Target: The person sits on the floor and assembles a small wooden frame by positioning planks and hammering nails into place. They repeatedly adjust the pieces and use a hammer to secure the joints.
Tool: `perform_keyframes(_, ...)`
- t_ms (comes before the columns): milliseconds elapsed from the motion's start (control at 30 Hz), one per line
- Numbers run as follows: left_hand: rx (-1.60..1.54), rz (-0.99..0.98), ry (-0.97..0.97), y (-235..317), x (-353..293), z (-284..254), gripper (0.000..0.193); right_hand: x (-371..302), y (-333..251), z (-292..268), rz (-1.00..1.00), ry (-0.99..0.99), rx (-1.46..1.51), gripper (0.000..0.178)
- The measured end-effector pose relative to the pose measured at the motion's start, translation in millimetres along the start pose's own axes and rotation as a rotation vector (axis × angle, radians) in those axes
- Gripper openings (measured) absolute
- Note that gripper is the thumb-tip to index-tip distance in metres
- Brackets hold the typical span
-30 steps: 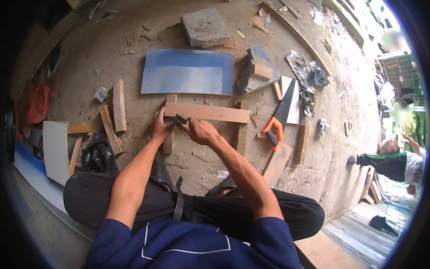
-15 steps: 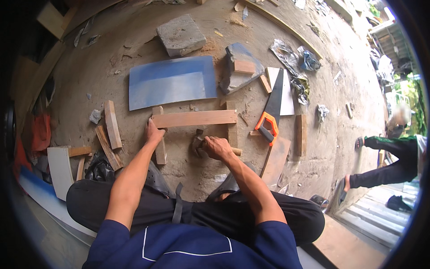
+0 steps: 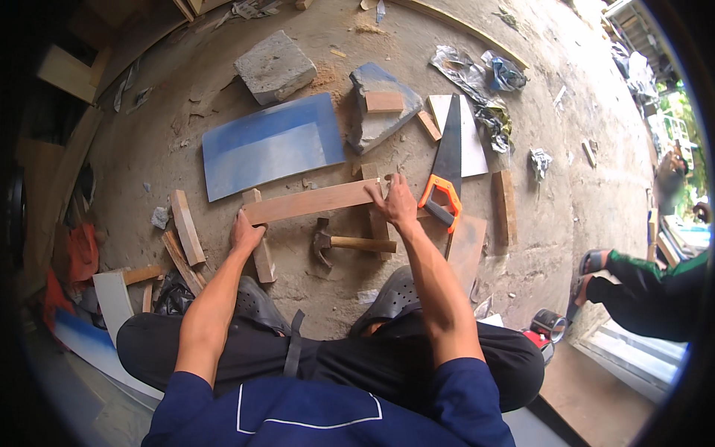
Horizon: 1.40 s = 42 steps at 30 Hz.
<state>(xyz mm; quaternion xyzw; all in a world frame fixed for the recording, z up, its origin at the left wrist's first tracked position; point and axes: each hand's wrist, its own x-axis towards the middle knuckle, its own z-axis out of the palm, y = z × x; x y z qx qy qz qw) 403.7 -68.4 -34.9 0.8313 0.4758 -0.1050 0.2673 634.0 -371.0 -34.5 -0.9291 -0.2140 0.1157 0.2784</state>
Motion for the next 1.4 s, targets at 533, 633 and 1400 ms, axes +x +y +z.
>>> perform_keyframes(533, -0.025, 0.304, 0.278, 9, -2, -25, 0.072, -6, 14, 27, -0.142, 0.030, 0.268, 0.085)
perform_keyframes(633, -0.081, 0.362, 0.317, 21, 3, -30, 0.073, -1, 9, 15, -0.145, 0.132, 0.316, 0.085)
perform_keyframes(1400, -1.158, 0.565, 0.129, 60, 5, -69, 0.049, 45, -52, -29, 0.206, 0.194, 0.457, 0.050)
